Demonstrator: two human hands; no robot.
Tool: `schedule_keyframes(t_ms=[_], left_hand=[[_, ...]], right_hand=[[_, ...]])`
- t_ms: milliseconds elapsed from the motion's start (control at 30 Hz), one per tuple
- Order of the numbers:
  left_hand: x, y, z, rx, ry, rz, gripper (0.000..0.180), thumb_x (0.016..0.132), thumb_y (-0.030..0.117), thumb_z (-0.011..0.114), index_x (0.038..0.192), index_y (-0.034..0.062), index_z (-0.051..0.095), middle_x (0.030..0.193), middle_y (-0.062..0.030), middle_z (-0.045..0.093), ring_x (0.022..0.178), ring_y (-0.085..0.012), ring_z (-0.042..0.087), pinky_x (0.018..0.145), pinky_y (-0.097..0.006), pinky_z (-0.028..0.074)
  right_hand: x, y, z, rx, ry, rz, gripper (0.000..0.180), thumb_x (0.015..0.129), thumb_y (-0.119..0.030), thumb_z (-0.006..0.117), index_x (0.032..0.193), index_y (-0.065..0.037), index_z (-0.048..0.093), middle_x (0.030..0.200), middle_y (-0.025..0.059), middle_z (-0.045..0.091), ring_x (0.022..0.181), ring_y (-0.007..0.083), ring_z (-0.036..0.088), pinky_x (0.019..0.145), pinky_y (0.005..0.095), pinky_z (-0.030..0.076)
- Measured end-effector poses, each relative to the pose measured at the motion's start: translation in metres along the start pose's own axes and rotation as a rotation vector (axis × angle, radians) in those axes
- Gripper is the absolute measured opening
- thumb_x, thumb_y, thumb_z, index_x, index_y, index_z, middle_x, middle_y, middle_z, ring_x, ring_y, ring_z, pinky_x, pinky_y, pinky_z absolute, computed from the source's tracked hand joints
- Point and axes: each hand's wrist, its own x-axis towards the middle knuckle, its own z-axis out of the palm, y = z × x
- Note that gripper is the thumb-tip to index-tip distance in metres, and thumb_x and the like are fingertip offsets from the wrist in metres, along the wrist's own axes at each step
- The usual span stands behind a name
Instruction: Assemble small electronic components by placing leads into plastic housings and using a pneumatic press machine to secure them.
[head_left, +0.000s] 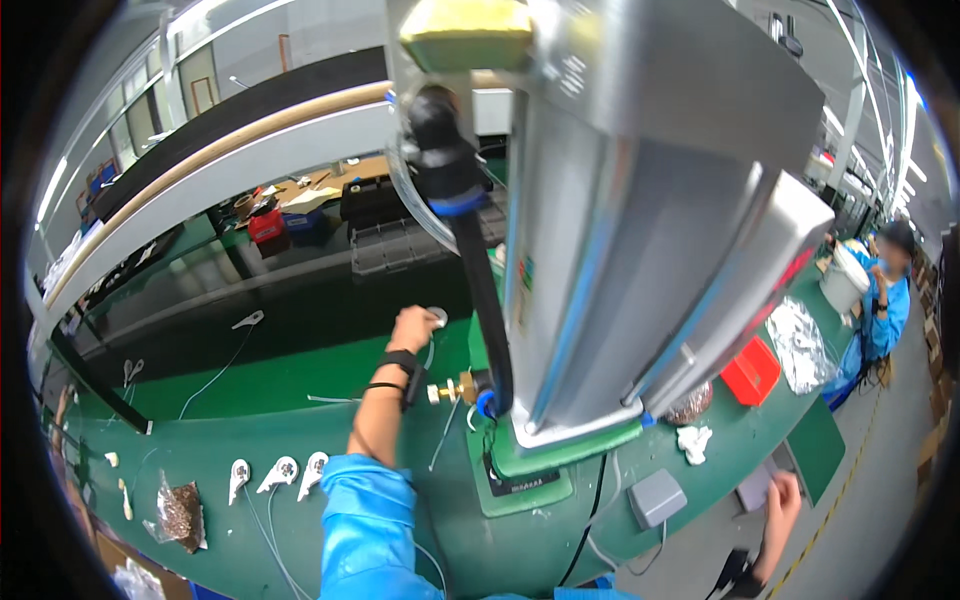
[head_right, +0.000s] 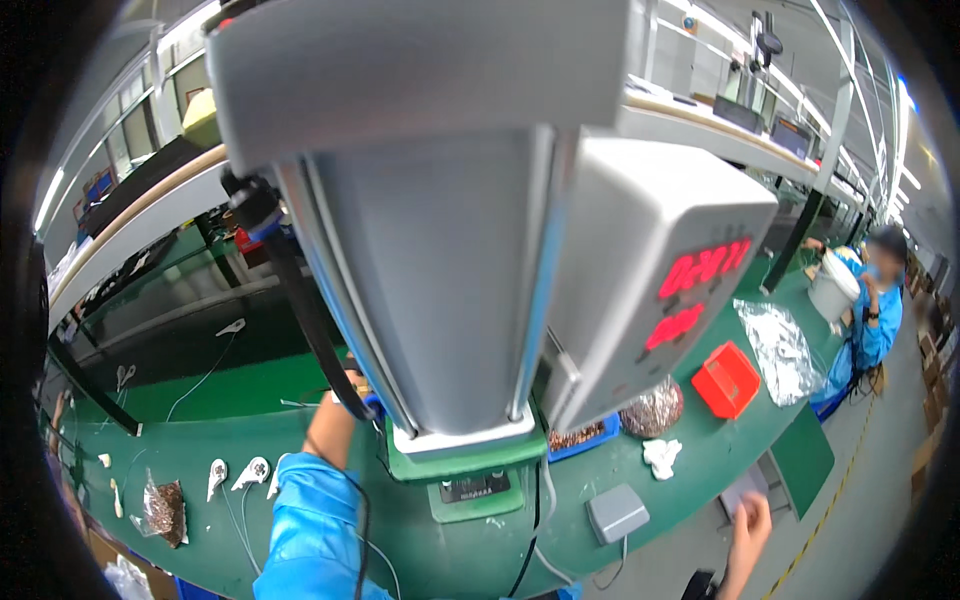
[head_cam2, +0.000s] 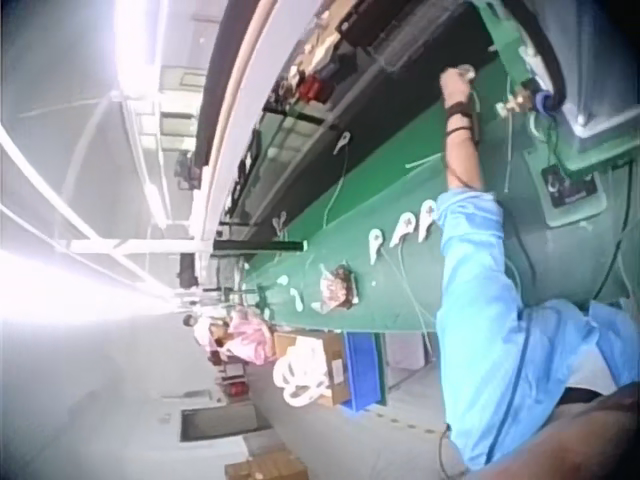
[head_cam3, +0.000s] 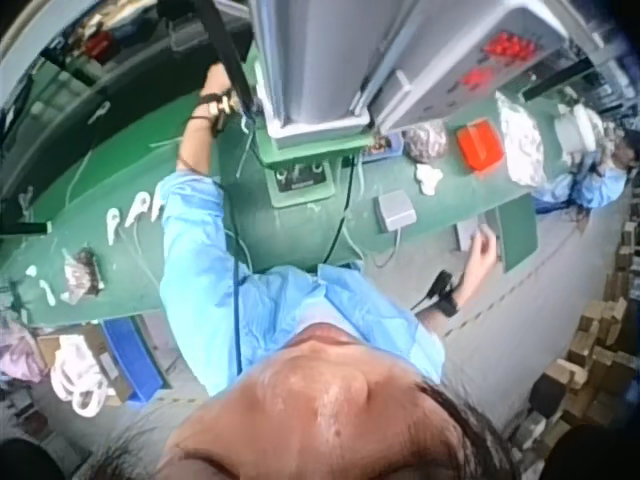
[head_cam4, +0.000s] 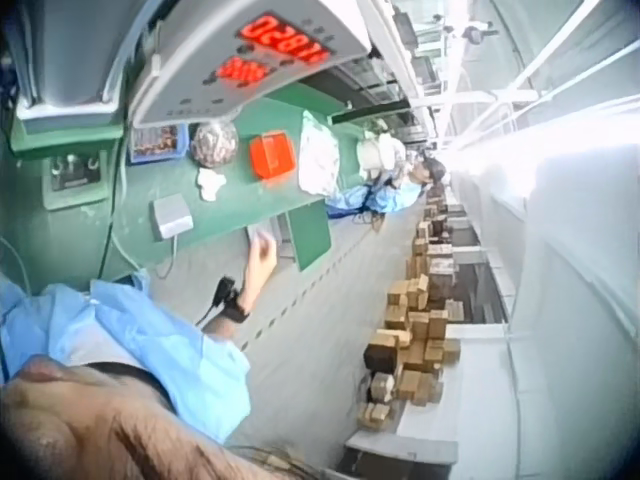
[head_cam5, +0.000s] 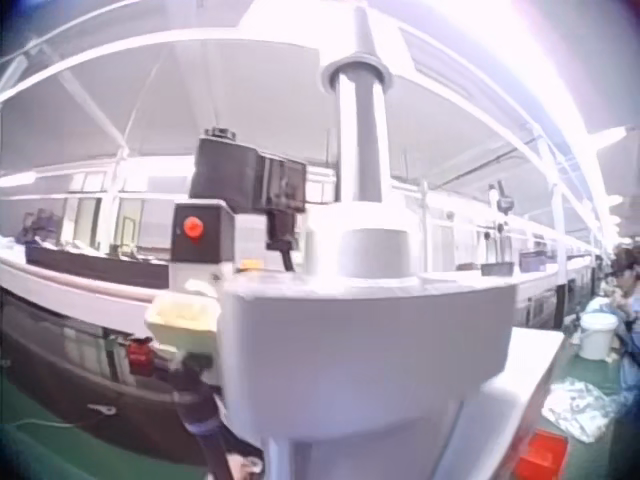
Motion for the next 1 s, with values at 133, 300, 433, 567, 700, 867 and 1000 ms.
schedule_keyframes(t_ms=[133,300,433,567,700,867,1000], left_hand=[[-0.06,0.063,-0.119,-0.407,-0.122,0.003,0.022,0.08,0.009,0.061,0.1,0.0026,0.057,0.084,-0.0091,0.063,0.072,-0.0146,0.06,0.067,-0.029,0.049],[-0.208,0.12,-0.209,-0.701,-0.318,-0.085,0.035,0.081,-0.004,0.057,0.114,-0.0019,0.045,0.108,-0.0079,0.056,0.1,-0.0125,0.052,0.086,-0.027,0.042],[-0.302,0.157,-0.205,-0.725,-0.303,-0.262,0.055,0.079,0.002,0.062,0.128,0.0001,0.037,0.12,-0.0111,0.049,0.112,-0.0184,0.047,0.094,-0.029,0.038],[-0.317,0.177,-0.174,-0.717,-0.336,-0.248,0.066,0.074,0.013,0.07,0.13,0.0019,0.036,0.119,-0.0135,0.052,0.11,-0.0199,0.05,0.087,-0.031,0.043],[-0.292,0.196,-0.146,-0.699,-0.239,-0.17,0.058,0.072,0.017,0.072,0.119,0.0005,0.043,0.108,-0.0132,0.059,0.101,-0.0205,0.056,0.083,-0.031,0.045],[-0.253,0.228,-0.126,-0.624,-0.098,0.008,0.048,0.07,0.024,0.073,0.105,0.0006,0.05,0.095,-0.0138,0.063,0.089,-0.0214,0.062,0.072,-0.03,0.047],[-0.23,0.243,-0.111,-0.323,-0.115,0.064,0.041,0.067,0.029,0.073,0.096,0.0036,0.06,0.077,-0.0121,0.065,0.069,-0.024,0.064,0.062,-0.033,0.049]], right_hand=[[0.03,-0.092,0.046,-0.488,-0.448,-0.5,0.027,0.072,-0.007,0.062,0.096,0.001,0.055,0.08,0.0123,0.056,0.066,0.028,0.052,0.06,0.0335,0.043],[0.074,-0.117,0.146,-0.469,-0.789,-0.883,0.029,0.073,-0.013,0.061,0.099,-0.002,0.056,0.083,0.0178,0.059,0.079,0.035,0.057,0.071,0.0423,0.046],[0.108,-0.062,0.262,-0.654,-0.976,-0.959,0.018,0.068,-0.012,0.061,0.082,0.0,0.064,0.083,0.0192,0.061,0.08,0.0342,0.06,0.072,0.0416,0.048],[0.124,0.02,0.34,-0.593,-0.949,-1.013,0.017,0.066,-0.009,0.062,0.079,0.001,0.065,0.084,0.0203,0.062,0.081,0.0333,0.061,0.073,0.0406,0.049],[0.127,0.019,0.338,-0.479,-0.975,-0.854,0.019,0.066,-0.008,0.065,0.084,0.0,0.065,0.084,0.0198,0.063,0.082,0.0337,0.061,0.074,0.0401,0.049],[0.105,-0.048,0.275,-0.446,-0.84,-0.798,0.013,0.07,-0.011,0.065,0.079,-0.002,0.062,0.078,0.0165,0.062,0.08,0.0329,0.06,0.071,0.0392,0.048],[0.09,-0.095,0.227,-0.349,-0.693,-0.785,0.01,0.074,-0.011,0.061,0.078,-0.003,0.058,0.079,0.0132,0.059,0.077,0.0325,0.058,0.068,0.0395,0.046]])
